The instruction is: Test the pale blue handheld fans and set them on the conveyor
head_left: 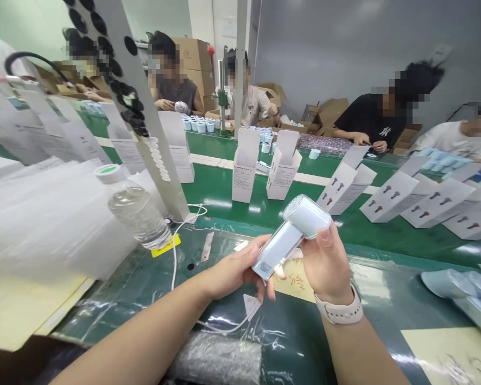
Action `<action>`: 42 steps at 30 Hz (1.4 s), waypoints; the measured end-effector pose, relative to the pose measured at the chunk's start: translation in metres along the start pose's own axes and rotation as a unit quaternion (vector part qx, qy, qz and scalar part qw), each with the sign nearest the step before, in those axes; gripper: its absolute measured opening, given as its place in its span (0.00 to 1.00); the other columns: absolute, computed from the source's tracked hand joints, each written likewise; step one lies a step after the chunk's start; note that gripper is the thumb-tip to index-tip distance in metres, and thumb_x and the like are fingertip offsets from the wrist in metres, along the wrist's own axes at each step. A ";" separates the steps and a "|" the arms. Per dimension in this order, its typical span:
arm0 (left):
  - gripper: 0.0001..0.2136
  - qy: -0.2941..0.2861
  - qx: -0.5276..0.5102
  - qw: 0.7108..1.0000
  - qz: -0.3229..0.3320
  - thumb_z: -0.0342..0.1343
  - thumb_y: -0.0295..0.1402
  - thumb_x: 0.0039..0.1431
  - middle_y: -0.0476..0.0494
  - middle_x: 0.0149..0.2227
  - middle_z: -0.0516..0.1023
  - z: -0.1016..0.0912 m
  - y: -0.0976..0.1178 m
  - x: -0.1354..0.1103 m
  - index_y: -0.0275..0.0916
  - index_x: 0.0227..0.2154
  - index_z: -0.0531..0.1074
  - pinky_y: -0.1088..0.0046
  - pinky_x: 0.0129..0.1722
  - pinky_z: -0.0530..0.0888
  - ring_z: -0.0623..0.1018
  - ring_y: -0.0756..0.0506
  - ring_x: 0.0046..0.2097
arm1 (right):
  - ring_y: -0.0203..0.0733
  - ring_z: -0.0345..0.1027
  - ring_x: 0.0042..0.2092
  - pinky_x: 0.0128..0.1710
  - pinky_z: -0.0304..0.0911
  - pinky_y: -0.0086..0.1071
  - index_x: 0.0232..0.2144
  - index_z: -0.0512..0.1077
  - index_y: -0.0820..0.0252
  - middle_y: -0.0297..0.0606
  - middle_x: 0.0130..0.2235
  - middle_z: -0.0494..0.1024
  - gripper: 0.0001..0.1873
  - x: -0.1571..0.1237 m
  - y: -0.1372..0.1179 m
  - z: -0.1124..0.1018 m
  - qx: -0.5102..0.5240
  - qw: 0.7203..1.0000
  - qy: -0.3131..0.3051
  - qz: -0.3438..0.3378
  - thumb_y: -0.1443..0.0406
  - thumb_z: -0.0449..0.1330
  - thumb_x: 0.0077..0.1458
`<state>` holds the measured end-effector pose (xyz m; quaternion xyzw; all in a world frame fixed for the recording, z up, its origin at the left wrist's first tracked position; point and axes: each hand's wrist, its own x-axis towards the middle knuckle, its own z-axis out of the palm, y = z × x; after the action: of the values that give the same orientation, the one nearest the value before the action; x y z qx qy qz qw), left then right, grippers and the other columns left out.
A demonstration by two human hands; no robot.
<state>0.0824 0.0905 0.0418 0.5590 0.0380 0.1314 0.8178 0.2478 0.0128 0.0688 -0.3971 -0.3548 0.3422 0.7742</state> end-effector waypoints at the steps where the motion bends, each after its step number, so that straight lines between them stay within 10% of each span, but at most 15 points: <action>1: 0.30 -0.040 -0.034 0.999 -0.013 0.45 0.55 0.64 0.38 0.44 0.74 0.002 0.001 -0.001 0.46 0.63 0.55 0.71 0.27 0.73 0.80 0.45 0.34 | 0.45 0.69 0.37 0.34 0.67 0.38 0.43 0.72 0.50 0.37 0.41 0.75 0.19 0.000 -0.003 0.000 0.005 1.000 0.001 -0.011 0.48 0.64 0.54; 7: 0.34 -0.016 0.089 0.996 0.026 0.55 0.49 0.61 0.40 0.44 0.73 0.004 -0.003 -0.003 0.53 0.68 0.50 0.63 0.41 0.74 0.76 0.43 0.42 | 0.54 0.71 0.50 0.50 0.66 0.50 0.56 0.67 0.41 0.39 0.50 0.77 0.29 -0.008 -0.012 -0.002 0.064 0.994 -0.078 0.034 0.43 0.60 0.54; 16: 0.26 0.198 0.407 0.880 0.142 0.62 0.37 0.57 0.46 0.43 0.68 -0.008 -0.005 -0.002 0.63 0.58 0.66 0.55 0.51 0.69 0.68 0.42 0.46 | 0.54 0.72 0.49 0.49 0.65 0.51 0.58 0.65 0.44 0.40 0.42 0.81 0.29 -0.005 -0.007 0.002 0.093 0.988 -0.087 0.088 0.43 0.44 0.62; 23: 0.34 0.152 0.417 0.896 0.016 0.62 0.30 0.52 0.44 0.45 0.65 0.005 0.003 -0.002 0.56 0.62 0.60 0.49 0.53 0.67 0.69 0.38 0.49 | 0.49 0.71 0.35 0.37 0.66 0.42 0.45 0.76 0.52 0.39 0.32 0.79 0.24 -0.005 0.000 0.004 0.141 0.978 -0.045 0.149 0.47 0.51 0.58; 42: 0.31 0.122 0.354 0.927 0.019 0.60 0.31 0.54 0.38 0.58 0.63 0.006 -0.008 -0.002 0.50 0.59 0.57 0.48 0.55 0.65 0.66 0.36 0.56 | 0.50 0.68 0.33 0.32 0.61 0.40 0.39 0.75 0.51 0.38 0.28 0.77 0.20 -0.006 0.004 0.006 0.159 0.977 -0.018 0.142 0.47 0.53 0.54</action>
<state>0.0835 0.0822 0.0365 0.7923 0.1711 0.1921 0.5533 0.2383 0.0117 0.0664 -0.3091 -0.2502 0.5077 0.7643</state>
